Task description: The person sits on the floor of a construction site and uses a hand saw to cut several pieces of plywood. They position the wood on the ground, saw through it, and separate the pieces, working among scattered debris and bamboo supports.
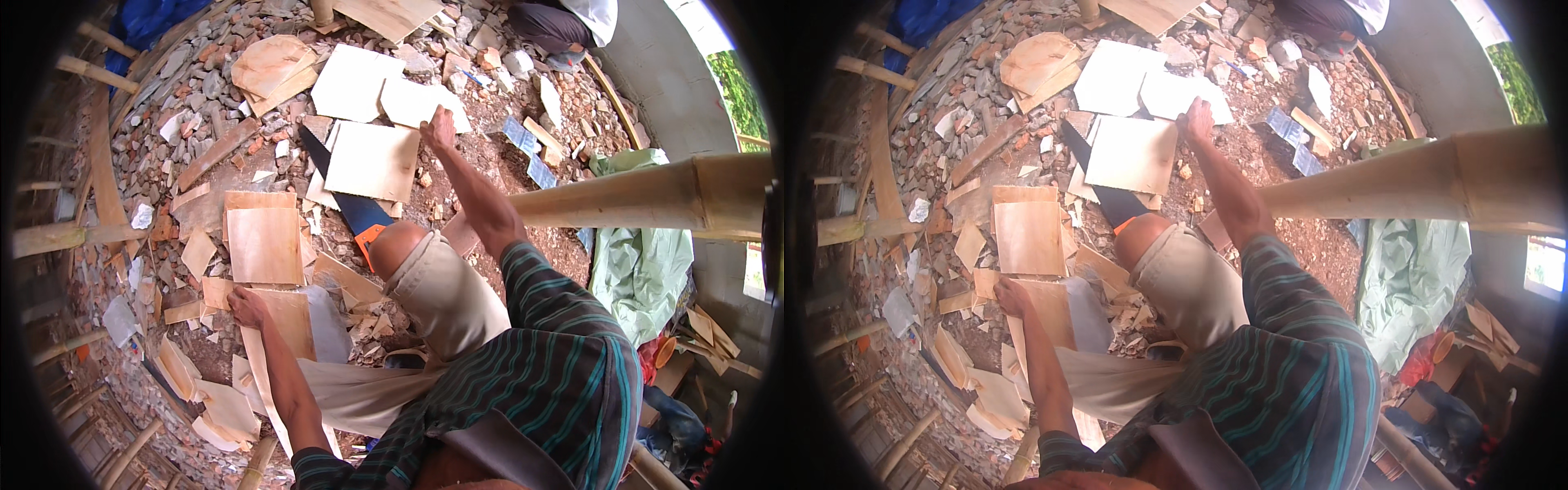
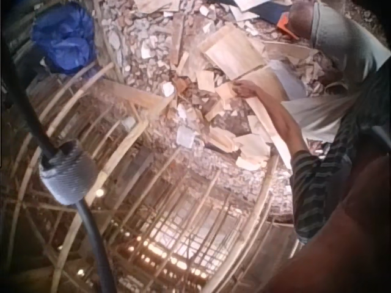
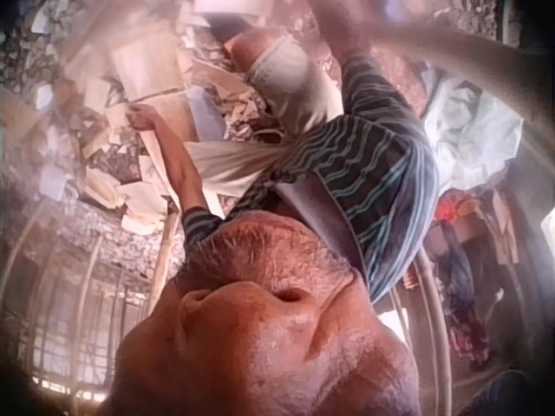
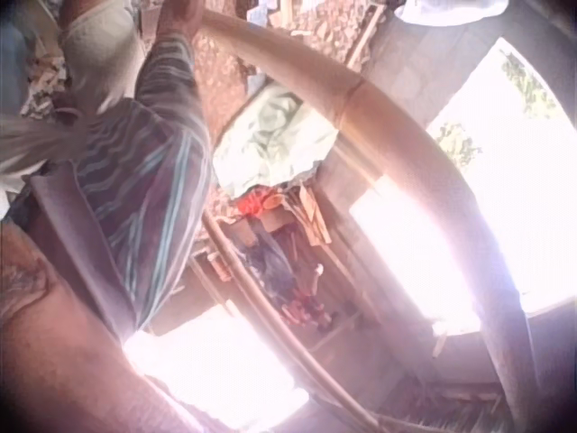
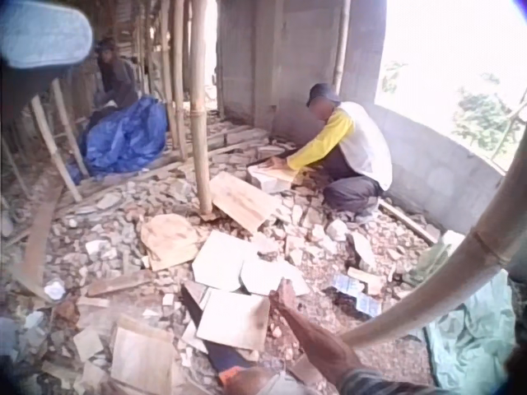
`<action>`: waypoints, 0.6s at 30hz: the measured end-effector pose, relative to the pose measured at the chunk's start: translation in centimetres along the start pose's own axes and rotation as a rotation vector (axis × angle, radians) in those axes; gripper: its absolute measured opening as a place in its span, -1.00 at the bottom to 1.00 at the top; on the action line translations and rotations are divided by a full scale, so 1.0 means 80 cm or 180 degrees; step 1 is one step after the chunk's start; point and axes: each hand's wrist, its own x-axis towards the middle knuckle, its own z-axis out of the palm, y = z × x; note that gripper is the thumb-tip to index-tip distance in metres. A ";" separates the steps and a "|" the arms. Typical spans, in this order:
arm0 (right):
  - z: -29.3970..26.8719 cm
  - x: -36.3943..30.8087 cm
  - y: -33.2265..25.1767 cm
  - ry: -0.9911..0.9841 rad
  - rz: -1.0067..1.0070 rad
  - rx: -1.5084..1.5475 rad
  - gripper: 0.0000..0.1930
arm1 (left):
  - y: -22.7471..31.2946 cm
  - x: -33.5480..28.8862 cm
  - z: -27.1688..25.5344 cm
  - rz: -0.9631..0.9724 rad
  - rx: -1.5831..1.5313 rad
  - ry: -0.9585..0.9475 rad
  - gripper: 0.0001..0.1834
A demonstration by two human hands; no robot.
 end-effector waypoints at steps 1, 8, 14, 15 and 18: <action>0.005 0.027 0.002 -0.0387 0.0061 -0.0178 -0.31 | 0.000 0.000 -0.001 0.0008 0.0004 -0.0023 -0.51; 0.007 0.136 0.035 -0.1534 -0.0761 -0.1572 0.39 | 0.002 -0.007 -0.008 0.0163 -0.0233 -0.0063 -0.48; -0.009 0.145 0.037 -0.1574 -0.0768 -0.2012 0.27 | 0.006 -0.007 -0.008 -0.0092 -0.0182 0.0032 -0.54; -0.013 0.150 0.039 -0.1655 -0.0712 -0.2068 0.24 | 0.007 -0.008 -0.008 -0.0083 -0.0178 0.0050 -0.54; -0.033 0.181 0.048 -0.1659 -0.0663 -0.1711 -0.06 | 0.008 -0.009 -0.008 -0.0081 -0.0238 0.0094 -0.55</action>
